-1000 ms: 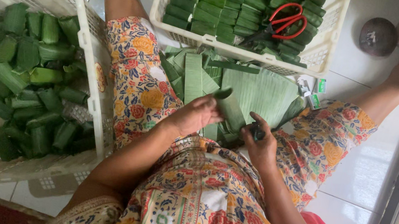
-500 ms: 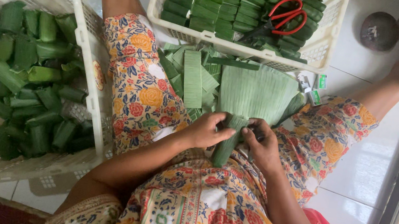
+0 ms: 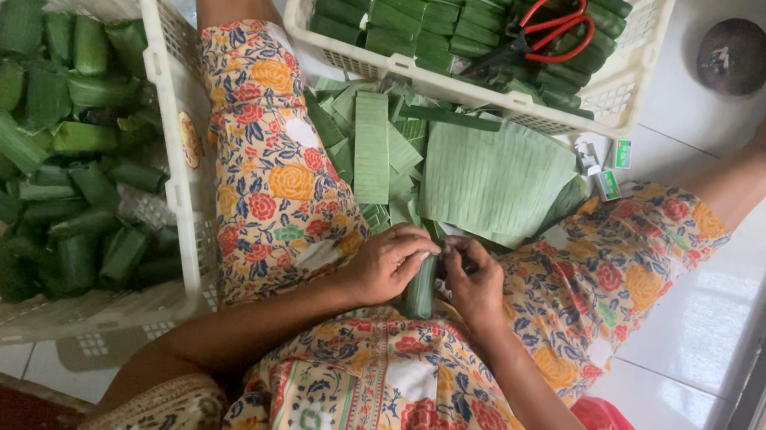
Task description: The person sits on the floor and folds cut banana leaf pieces by hand, creasing and shaping each piece into a small packet and placing the finished packets into a plastic basket. They repeatedly take new leaf pieces from a pile, fold them one at a time, and stack completed packets in the basket beside them.
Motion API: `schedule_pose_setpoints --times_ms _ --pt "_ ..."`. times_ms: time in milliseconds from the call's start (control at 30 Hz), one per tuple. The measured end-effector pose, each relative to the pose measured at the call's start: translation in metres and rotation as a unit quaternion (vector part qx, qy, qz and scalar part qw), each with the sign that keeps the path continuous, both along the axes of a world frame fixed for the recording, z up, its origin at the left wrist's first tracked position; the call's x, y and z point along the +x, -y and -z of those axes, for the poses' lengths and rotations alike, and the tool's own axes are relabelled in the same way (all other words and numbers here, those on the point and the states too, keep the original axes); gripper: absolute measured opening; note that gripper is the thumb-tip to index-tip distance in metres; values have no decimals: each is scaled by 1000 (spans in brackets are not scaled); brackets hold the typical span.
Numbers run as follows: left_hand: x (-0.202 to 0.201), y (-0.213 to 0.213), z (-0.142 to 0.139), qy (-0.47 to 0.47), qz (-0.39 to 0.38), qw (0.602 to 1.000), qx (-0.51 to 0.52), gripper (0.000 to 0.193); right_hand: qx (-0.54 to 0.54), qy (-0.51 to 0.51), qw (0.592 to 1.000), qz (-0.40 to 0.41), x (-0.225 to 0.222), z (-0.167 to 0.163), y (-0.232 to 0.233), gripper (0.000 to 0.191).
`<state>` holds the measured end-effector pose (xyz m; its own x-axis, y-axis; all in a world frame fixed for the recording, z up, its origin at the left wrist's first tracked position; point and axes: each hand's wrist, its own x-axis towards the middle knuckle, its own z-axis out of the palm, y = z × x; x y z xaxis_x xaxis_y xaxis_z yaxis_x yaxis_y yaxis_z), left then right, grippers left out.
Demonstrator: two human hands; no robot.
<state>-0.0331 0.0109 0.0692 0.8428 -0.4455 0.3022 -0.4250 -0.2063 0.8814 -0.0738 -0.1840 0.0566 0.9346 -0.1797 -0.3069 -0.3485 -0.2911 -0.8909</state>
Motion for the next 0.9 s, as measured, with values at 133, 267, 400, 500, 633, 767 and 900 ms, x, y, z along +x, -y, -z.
schedule_pose_setpoints --times_ms 133,267,400,500,633,767,900 --pt "0 2 -2 14 -16 999 -29 11 -47 54 996 -53 -8 -11 -8 25" --pt "2 7 -6 16 -51 998 -42 11 -93 136 983 -84 -2 -21 -9 22" --pt "-3 2 -11 -39 -99 994 -29 30 -58 138 985 -83 -1 -23 -3 13" --pt "-12 -6 -11 -3 -77 995 56 32 -37 173 979 -105 -3 -19 2 12" --pt "-13 -2 -1 -86 -40 992 84 31 -1 142 986 -84 -5 -9 0 12" --pt "-3 10 10 -13 -73 997 38 18 21 64 997 -27 -4 -3 -3 16" --pt "0 16 11 -32 -59 997 49 15 19 6 1000 -17 4 -5 1 14"
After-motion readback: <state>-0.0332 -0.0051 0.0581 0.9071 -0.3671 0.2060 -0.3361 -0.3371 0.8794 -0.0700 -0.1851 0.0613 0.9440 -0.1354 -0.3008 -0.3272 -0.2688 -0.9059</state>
